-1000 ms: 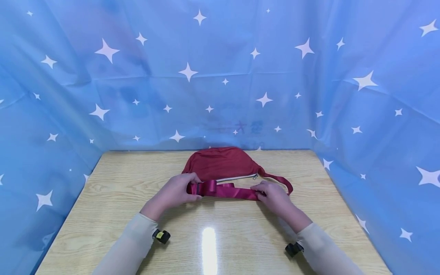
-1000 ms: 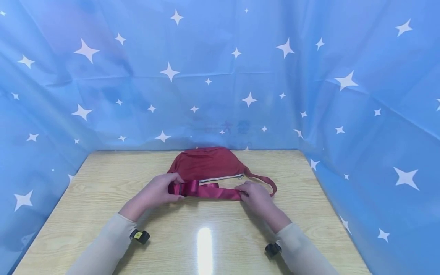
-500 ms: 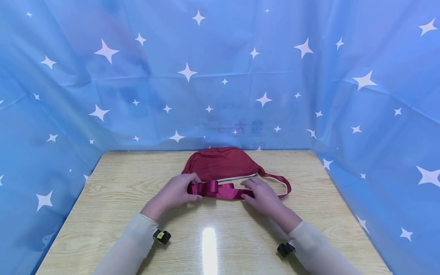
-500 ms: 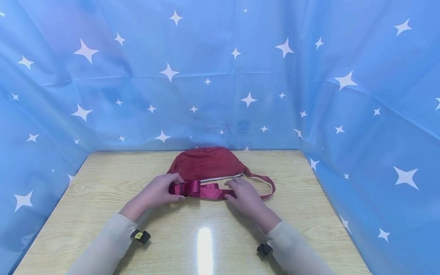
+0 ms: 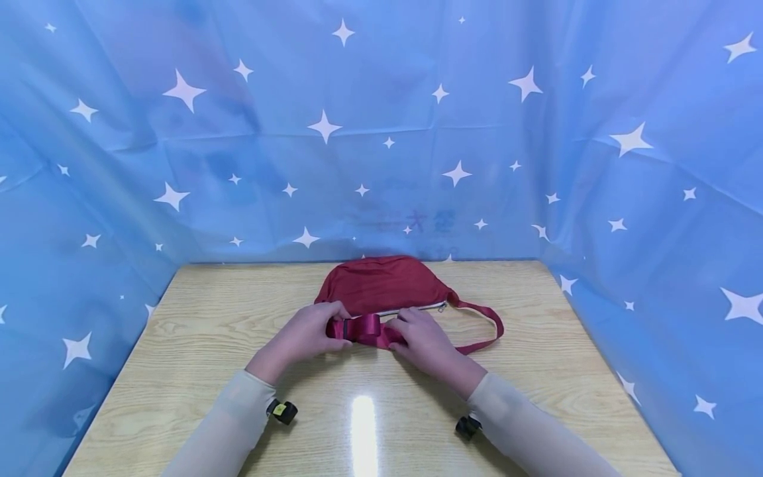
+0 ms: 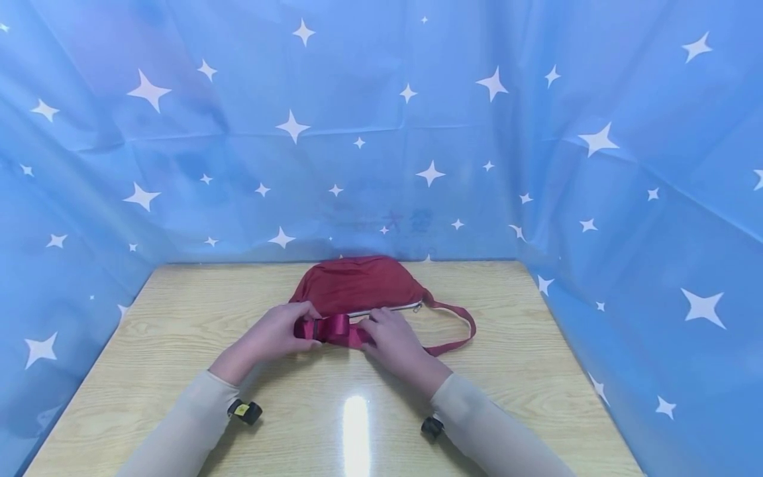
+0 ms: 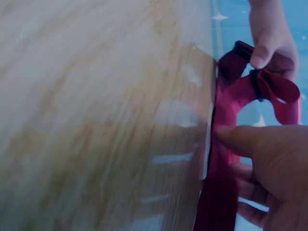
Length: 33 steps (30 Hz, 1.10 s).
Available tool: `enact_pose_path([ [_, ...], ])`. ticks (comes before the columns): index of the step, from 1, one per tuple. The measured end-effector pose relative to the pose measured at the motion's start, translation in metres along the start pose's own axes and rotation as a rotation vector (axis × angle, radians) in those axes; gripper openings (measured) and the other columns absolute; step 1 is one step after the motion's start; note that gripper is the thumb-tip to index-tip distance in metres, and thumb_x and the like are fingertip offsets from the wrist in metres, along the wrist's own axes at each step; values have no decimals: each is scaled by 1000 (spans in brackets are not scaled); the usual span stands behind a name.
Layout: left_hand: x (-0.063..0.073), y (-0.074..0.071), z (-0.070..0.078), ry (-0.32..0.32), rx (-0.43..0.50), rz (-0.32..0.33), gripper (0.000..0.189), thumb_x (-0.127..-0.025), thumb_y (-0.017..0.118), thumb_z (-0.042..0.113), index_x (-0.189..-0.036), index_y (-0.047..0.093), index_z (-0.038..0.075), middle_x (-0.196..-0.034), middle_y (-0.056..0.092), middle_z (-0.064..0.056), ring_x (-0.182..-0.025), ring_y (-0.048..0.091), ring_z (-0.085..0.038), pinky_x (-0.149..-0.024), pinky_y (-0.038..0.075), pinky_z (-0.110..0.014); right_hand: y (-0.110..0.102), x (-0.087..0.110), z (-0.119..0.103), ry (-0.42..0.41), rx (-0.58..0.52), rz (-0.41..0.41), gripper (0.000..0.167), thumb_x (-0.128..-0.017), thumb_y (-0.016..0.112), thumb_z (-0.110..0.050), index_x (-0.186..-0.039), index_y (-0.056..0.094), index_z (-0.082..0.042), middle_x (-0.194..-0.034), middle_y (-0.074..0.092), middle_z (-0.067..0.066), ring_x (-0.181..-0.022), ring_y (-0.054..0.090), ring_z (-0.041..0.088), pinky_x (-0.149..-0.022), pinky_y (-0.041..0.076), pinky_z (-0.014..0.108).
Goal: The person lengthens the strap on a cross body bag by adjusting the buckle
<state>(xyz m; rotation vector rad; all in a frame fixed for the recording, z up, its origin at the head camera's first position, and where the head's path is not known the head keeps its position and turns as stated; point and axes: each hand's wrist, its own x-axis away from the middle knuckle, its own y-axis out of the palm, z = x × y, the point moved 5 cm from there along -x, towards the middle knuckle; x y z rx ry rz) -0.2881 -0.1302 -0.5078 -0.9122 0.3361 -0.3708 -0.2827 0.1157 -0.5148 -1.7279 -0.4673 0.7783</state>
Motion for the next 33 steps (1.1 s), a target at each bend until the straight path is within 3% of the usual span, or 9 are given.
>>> enact_pose_path([
  [5, 0, -1, 0, -3, 1, 2, 45, -85, 100, 34, -117, 70, 22, -106, 69, 10, -97, 64, -13, -89, 57, -39, 4, 0, 0, -15, -62, 2, 34, -94, 92, -16, -126, 82, -15, -104, 67, 3, -97, 65, 23, -90, 57, 44],
  [13, 0, -1, -1, 6, 1, 0, 45, -85, 100, 32, -117, 70, 21, -108, 70, 8, -99, 65, -14, -90, 58, -41, 7, 1, 3, 86, -203, -53, 32, -97, 87, -8, -128, 80, -11, -108, 58, 4, -94, 65, 20, -83, 60, 38],
  [23, 2, 0, -3, 26, -8, -1, 45, -85, 99, 35, -116, 70, 21, -106, 70, 9, -98, 66, -13, -89, 58, -40, -8, 13, 19, 78, -178, -50, 33, -96, 88, -9, -128, 82, -14, -104, 58, 1, -84, 62, 14, -72, 56, 32],
  [33, 2, -3, -4, 23, 2, 6, 43, -85, 100, 32, -114, 69, 24, -102, 69, 11, -90, 63, -11, -80, 55, -36, -24, 36, 50, 115, -147, -29, 27, -95, 88, -7, -121, 83, -15, -104, 61, -1, -86, 60, 13, -75, 55, 32],
])
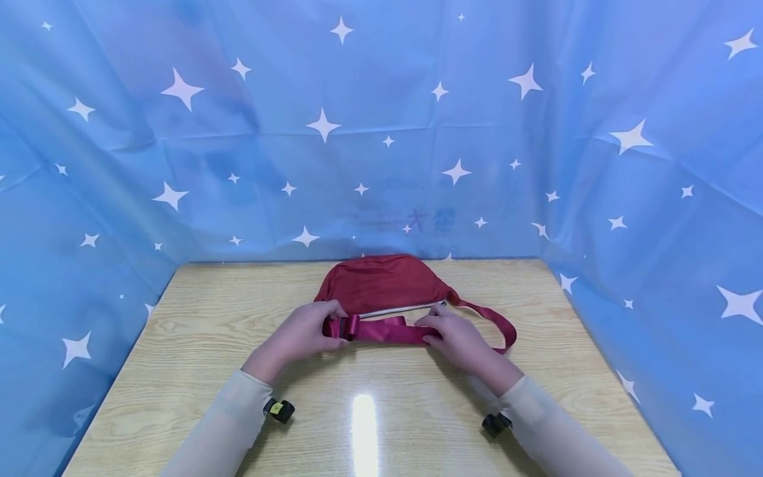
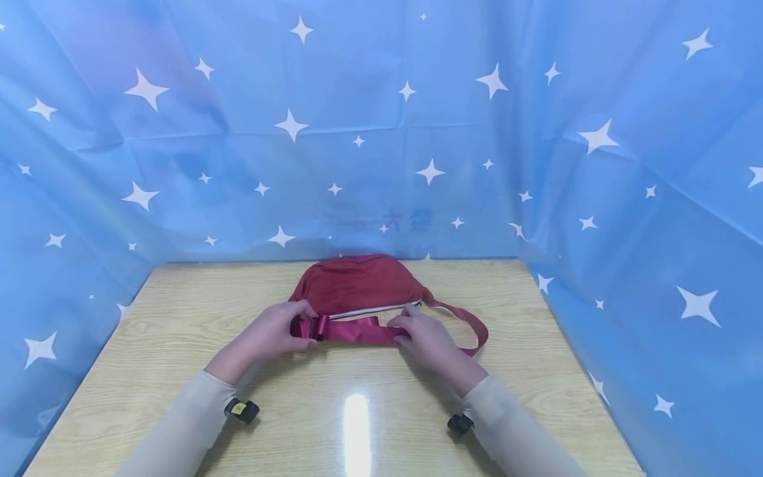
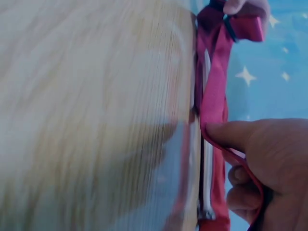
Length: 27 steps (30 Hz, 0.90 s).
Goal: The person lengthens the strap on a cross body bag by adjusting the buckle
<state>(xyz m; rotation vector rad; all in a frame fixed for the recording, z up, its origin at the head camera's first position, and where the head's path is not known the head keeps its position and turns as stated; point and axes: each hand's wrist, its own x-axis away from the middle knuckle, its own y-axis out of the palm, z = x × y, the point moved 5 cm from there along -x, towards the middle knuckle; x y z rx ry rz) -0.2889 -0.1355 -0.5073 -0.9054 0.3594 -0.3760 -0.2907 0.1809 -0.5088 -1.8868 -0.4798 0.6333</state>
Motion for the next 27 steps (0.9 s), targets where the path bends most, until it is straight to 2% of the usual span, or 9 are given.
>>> enact_pose_path([
  [8, 0, -1, 0, -14, 15, -8, 42, -85, 100, 31, -112, 68, 24, -100, 68, 12, -87, 63, -11, -76, 55, -34, -5, 9, 16, 37, 1, 0, 25, -95, 89, -9, -119, 84, -14, -101, 58, -2, -81, 55, 11, -71, 51, 30],
  [11, -1, 0, 1, 2, -2, -5, 42, -86, 99, 33, -113, 69, 23, -101, 69, 12, -89, 62, -11, -78, 55, -36, -3, 9, 15, 45, 3, -6, 27, -96, 88, -11, -122, 82, -11, -105, 61, 1, -86, 59, 15, -77, 55, 35],
  [13, -2, 2, 2, 9, -8, -6, 42, -86, 99, 33, -114, 69, 22, -102, 69, 11, -91, 63, -11, -81, 56, -37, -1, 7, 12, 50, 10, -3, 31, -97, 88, -15, -126, 79, -9, -112, 64, 4, -94, 63, 19, -84, 58, 41],
  [17, -2, 3, 2, 6, -6, -8, 43, -86, 99, 33, -116, 70, 22, -104, 69, 10, -94, 63, -12, -85, 56, -39, 5, -2, -5, 33, 20, 6, 40, -98, 88, -22, -132, 75, -8, -122, 66, 7, -110, 65, 25, -98, 57, 48],
  [22, -3, 4, 2, 0, -8, -7, 43, -86, 99, 34, -115, 70, 22, -104, 70, 10, -94, 64, -12, -84, 56, -39, 18, -24, -40, -29, 55, 4, 38, -100, 86, -27, -132, 74, -11, -116, 66, 3, -107, 63, 24, -98, 55, 47],
  [27, -3, 4, 0, -2, -18, -2, 43, -85, 99, 36, -114, 69, 24, -101, 69, 13, -91, 63, -11, -82, 55, -36, 34, -41, -64, -7, 120, 7, 38, -101, 85, -32, -131, 74, -13, -114, 70, 4, -108, 66, 26, -99, 54, 48],
])
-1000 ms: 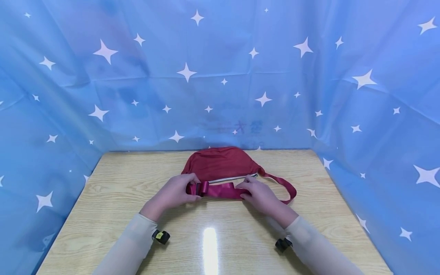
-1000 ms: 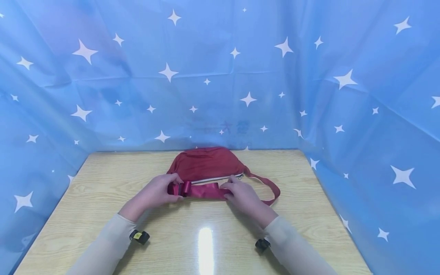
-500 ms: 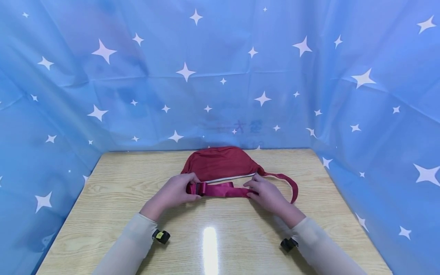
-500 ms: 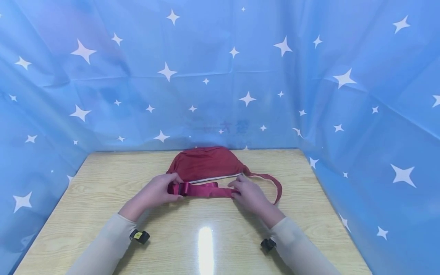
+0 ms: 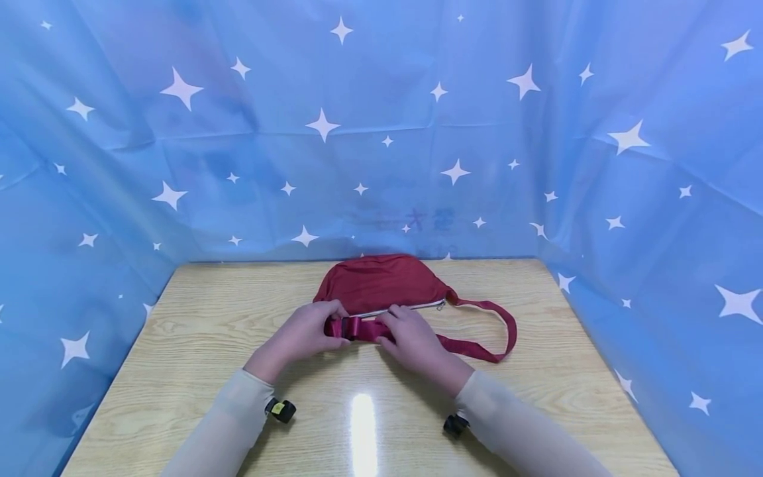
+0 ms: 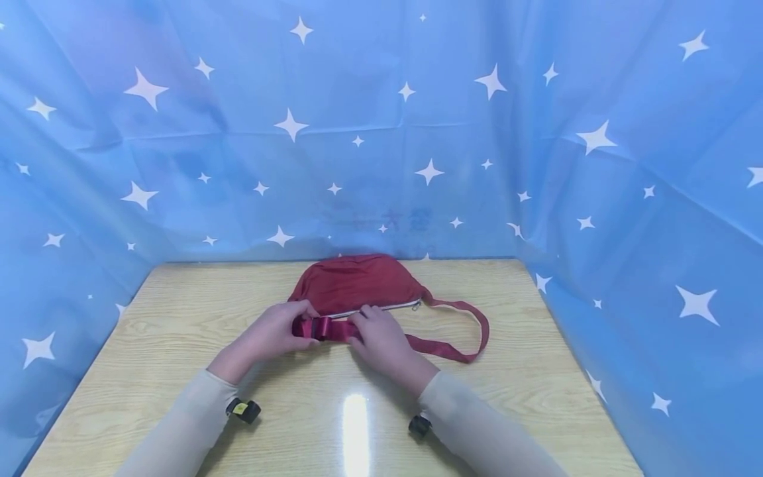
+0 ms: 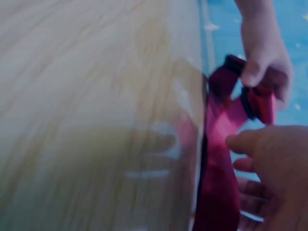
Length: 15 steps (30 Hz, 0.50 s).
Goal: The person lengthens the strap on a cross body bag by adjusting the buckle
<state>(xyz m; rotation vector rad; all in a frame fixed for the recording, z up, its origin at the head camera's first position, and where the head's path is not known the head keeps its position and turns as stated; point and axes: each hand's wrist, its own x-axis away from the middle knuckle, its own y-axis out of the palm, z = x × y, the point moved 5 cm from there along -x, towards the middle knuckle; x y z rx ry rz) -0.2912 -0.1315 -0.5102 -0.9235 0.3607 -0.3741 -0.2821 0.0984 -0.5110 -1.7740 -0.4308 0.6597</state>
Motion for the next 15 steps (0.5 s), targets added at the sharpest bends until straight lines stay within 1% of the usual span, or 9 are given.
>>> enact_pose_path([
  [2, 0, 0, 0, 1, -1, 3, 43, -85, 99, 36, -113, 69, 25, -101, 68, 13, -90, 62, -11, -81, 54, -36, 5, -4, -4, 20, 11, 2, 37, -101, 85, -31, -131, 75, -13, -116, 73, 4, -111, 68, 27, -101, 53, 50],
  [4, 0, -1, 0, 4, 3, 6, 43, -85, 99, 35, -113, 68, 25, -100, 68, 13, -90, 62, -11, -81, 54, -36, 8, -7, -6, 30, -2, 19, 32, -100, 86, -26, -128, 77, -14, -117, 76, 5, -114, 70, 28, -100, 52, 51],
  [6, 0, -1, 0, 8, 7, 8, 43, -85, 100, 35, -113, 68, 24, -99, 68, 13, -89, 62, -11, -80, 54, -36, 10, -8, -6, 27, -38, 52, 27, -99, 87, -18, -125, 79, -14, -118, 78, 6, -115, 72, 29, -100, 52, 53],
  [9, 0, -2, 0, 12, 9, 12, 43, -85, 100, 35, -112, 68, 24, -99, 68, 13, -89, 62, -11, -79, 54, -36, 8, -7, -4, 5, -103, 103, 24, -98, 86, -9, -121, 82, -13, -118, 80, 6, -113, 74, 30, -99, 54, 55],
  [11, 0, -2, 0, 9, 6, 12, 43, -85, 100, 35, -112, 68, 24, -99, 68, 13, -89, 62, -10, -78, 54, -35, 6, -6, -2, -13, -137, 127, 23, -98, 85, -8, -121, 83, -12, -117, 80, 7, -111, 75, 31, -99, 56, 55],
  [15, 2, -3, -1, -3, 14, 16, 43, -85, 100, 36, -113, 68, 25, -99, 68, 13, -89, 63, -11, -79, 54, -36, -1, -4, 4, -32, -200, 141, 23, -100, 83, -7, -122, 84, -11, -115, 80, 6, -107, 77, 29, -96, 60, 50],
])
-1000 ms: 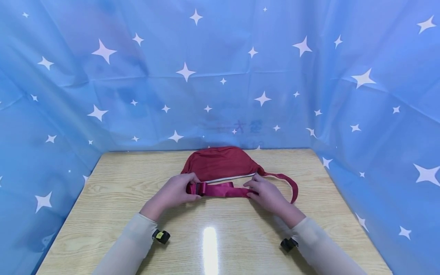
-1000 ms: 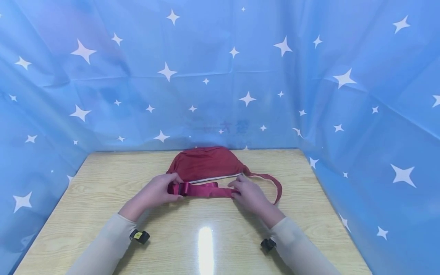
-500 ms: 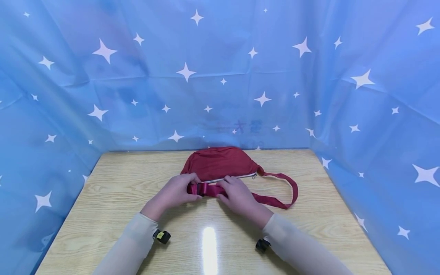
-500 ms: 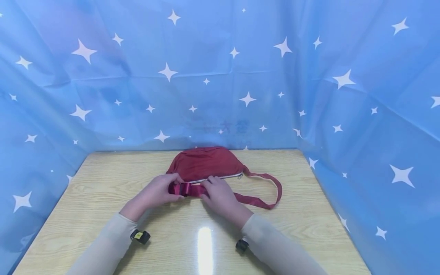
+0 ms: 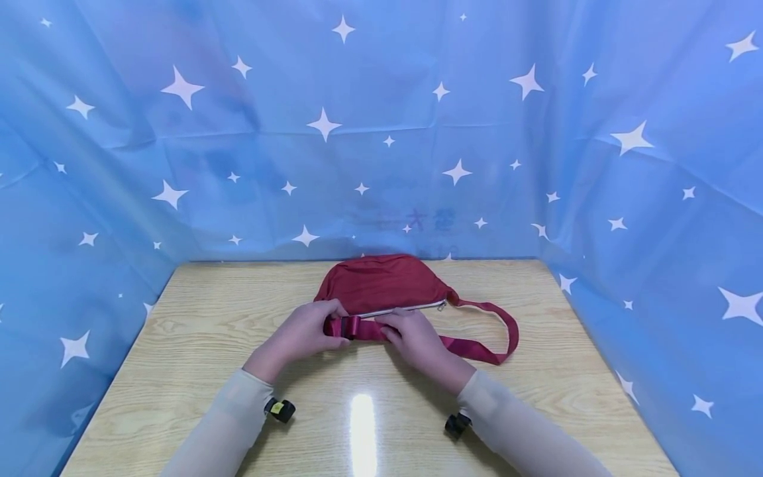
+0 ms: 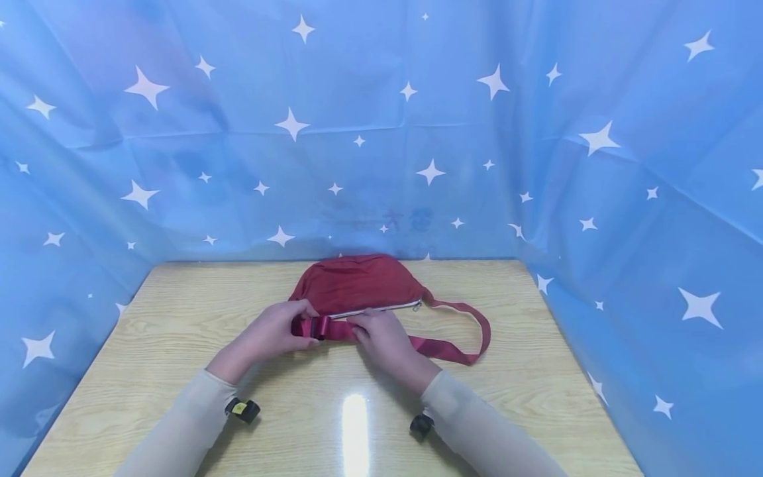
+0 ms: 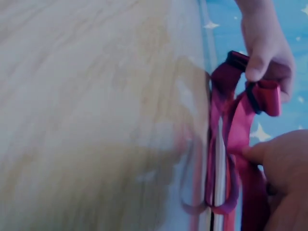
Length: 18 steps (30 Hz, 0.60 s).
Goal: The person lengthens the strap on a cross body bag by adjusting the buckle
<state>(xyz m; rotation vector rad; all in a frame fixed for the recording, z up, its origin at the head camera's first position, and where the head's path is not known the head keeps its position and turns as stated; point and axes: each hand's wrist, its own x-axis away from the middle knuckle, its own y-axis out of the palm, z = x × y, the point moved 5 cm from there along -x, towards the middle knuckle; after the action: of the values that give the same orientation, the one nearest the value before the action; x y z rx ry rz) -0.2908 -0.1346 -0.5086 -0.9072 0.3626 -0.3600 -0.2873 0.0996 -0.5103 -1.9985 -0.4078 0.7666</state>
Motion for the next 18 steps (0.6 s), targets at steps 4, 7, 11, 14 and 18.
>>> enact_pose_path([
  [4, 1, 0, -1, -4, 3, 2, 44, -85, 99, 36, -114, 69, 25, -101, 68, 13, -90, 63, -12, -82, 55, -38, -7, 2, 5, 6, -41, -5, 24, -102, 81, -8, -125, 84, -11, -114, 80, 4, -106, 76, 25, -94, 62, 47],
  [7, 1, 1, -2, 2, 3, 4, 43, -85, 99, 36, -114, 68, 25, -101, 69, 13, -91, 63, -12, -82, 55, -38, -11, 4, 10, 12, -52, -12, 24, -102, 80, -8, -126, 84, -12, -114, 80, 3, -106, 76, 24, -94, 61, 46],
  [11, 1, 1, -2, 7, 9, 9, 43, -85, 100, 37, -112, 68, 26, -99, 69, 14, -89, 62, -12, -79, 54, -37, -16, 7, 15, 11, -62, -24, 25, -103, 79, -7, -127, 83, -12, -116, 80, 3, -107, 77, 24, -95, 61, 46],
  [14, 1, 2, -3, 6, 15, 9, 43, -84, 100, 37, -112, 68, 26, -99, 69, 15, -89, 62, -11, -79, 53, -37, -18, 10, 19, 7, -70, -32, 25, -103, 79, -6, -127, 83, -11, -120, 80, 4, -111, 77, 25, -96, 61, 47],
  [18, 1, 2, -3, -3, 24, 8, 44, -84, 100, 37, -114, 69, 26, -101, 70, 14, -90, 63, -11, -81, 54, -37, -23, 14, 24, 13, -76, -35, 25, -102, 79, -5, -126, 84, -12, -120, 80, 5, -112, 77, 26, -98, 61, 48],
])
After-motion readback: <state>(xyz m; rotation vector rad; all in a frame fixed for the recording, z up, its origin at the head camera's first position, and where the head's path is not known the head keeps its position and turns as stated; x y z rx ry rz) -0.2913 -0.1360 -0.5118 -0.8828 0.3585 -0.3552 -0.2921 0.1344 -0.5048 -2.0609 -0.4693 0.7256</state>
